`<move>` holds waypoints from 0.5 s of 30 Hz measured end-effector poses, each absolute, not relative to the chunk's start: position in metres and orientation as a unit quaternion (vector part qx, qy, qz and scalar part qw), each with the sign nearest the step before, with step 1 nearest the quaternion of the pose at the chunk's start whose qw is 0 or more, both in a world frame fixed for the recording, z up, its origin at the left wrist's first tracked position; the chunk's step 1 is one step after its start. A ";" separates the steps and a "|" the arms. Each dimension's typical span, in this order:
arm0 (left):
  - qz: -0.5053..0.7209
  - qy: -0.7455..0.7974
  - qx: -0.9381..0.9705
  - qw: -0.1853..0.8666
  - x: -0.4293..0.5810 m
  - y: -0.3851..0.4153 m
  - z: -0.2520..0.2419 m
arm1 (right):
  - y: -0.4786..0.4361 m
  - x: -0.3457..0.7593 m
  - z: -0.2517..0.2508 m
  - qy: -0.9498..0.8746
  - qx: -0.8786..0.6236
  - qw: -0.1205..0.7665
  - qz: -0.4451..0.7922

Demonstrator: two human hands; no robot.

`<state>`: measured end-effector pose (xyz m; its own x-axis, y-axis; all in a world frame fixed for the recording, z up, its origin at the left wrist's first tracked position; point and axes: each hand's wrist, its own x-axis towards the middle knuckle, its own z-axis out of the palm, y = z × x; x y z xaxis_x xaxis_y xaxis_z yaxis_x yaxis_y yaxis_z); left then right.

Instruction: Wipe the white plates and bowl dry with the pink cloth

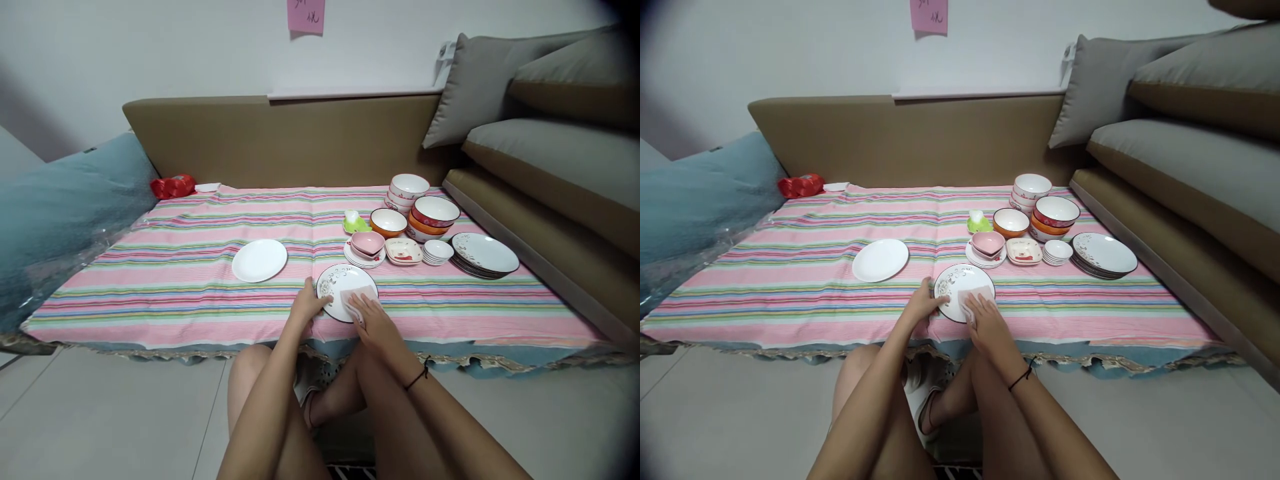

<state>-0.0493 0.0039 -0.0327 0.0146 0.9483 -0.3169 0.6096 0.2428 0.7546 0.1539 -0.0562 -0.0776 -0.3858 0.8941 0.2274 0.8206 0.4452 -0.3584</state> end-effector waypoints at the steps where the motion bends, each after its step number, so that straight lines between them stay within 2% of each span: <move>1: 0.205 0.653 0.578 0.445 -0.048 0.002 -0.033 | -0.054 0.151 -0.079 -0.820 -0.530 0.199 0.085; 3: 0.213 0.643 0.572 0.462 -0.047 0.000 -0.034 | -0.054 0.144 -0.080 -0.825 -0.522 0.205 0.078; 7: 0.241 0.699 0.579 0.343 -0.050 0.004 -0.035 | -0.064 0.139 -0.074 -0.860 -0.458 0.205 0.089; 8: 0.235 0.702 0.578 0.344 -0.051 0.004 -0.036 | -0.066 0.141 -0.073 -0.861 -0.458 0.204 0.088; 12: 0.188 0.650 0.567 0.471 -0.050 -0.002 -0.040 | -0.064 0.148 -0.074 -0.825 -0.523 0.201 0.070; 15: 0.210 0.658 0.589 0.420 -0.050 -0.003 -0.038 | -0.064 0.149 -0.075 -0.838 -0.502 0.197 0.078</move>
<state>-0.0498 -0.0034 -0.0384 0.0467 0.9515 -0.3041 0.5981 0.2172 0.7714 0.1487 -0.0642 -0.0747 -0.4181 0.8726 0.2526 0.8109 0.4839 -0.3290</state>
